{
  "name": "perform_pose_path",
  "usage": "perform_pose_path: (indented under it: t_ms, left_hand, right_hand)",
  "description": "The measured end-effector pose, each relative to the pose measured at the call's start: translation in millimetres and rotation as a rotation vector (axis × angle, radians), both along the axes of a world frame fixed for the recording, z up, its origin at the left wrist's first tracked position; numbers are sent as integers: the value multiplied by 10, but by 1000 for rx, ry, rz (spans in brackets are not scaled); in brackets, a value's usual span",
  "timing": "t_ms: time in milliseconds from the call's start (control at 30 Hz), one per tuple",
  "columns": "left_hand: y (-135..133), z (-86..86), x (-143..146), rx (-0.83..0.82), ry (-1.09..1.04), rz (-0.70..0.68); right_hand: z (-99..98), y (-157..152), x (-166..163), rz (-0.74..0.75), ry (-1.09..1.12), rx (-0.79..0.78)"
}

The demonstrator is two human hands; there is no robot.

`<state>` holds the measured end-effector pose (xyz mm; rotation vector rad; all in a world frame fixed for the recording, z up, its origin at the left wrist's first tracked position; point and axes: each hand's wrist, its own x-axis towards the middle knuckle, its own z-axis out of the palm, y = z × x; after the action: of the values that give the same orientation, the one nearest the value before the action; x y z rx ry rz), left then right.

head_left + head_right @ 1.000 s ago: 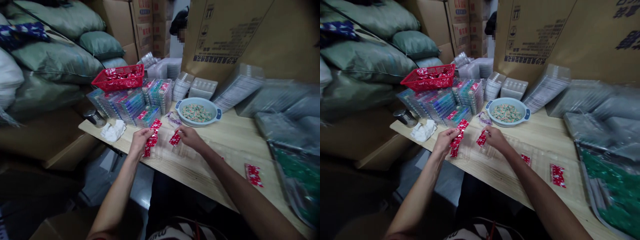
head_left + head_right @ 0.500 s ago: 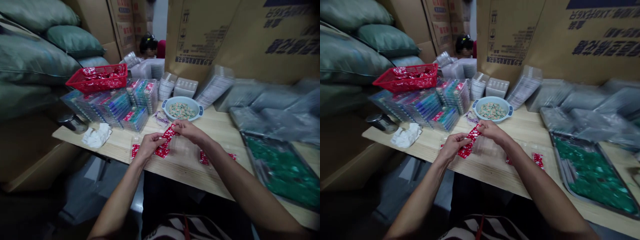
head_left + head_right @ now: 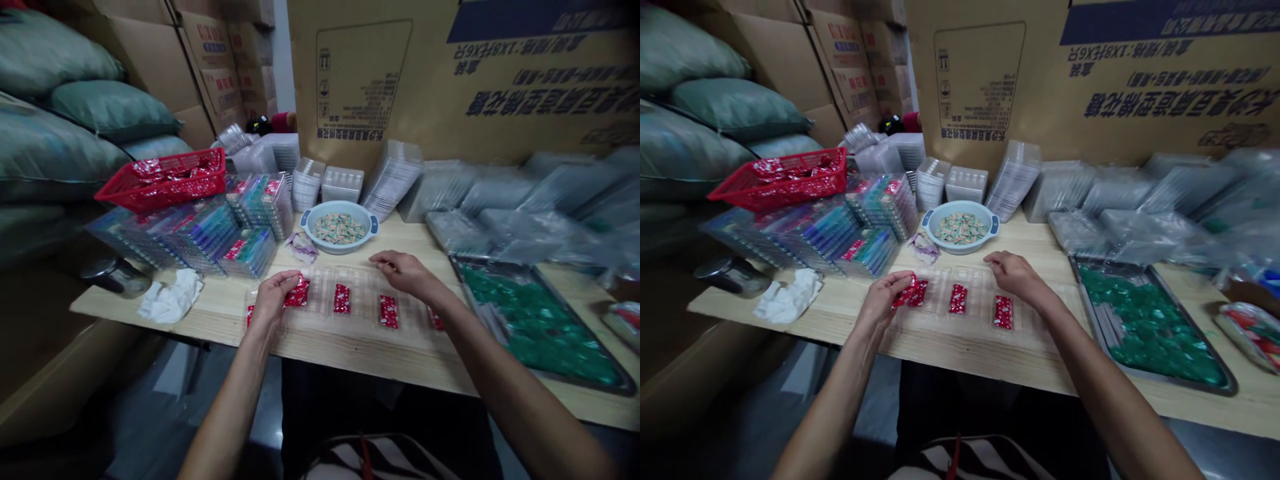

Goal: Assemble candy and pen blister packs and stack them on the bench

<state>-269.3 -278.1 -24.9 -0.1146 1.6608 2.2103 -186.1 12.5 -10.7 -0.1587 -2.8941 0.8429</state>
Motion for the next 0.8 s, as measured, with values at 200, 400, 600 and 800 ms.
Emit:
perform_pose_path:
  t_ms: [200,400,600,800]
  left_hand:
    - [181,151,-74,298,-411,67]
    - [395,180,-78,559,-673,78]
    - [632,194,-57,603,-646,-60]
    - [684,334,55,513,-524,-174]
  right_hand:
    - [-37,398,765,-180,59,-80]
    - [-220,537,1434,-299,40,-133]
    - [-381,332,1786,-364,196,-75]
    - [-901,243,2012,-400,346,-107]
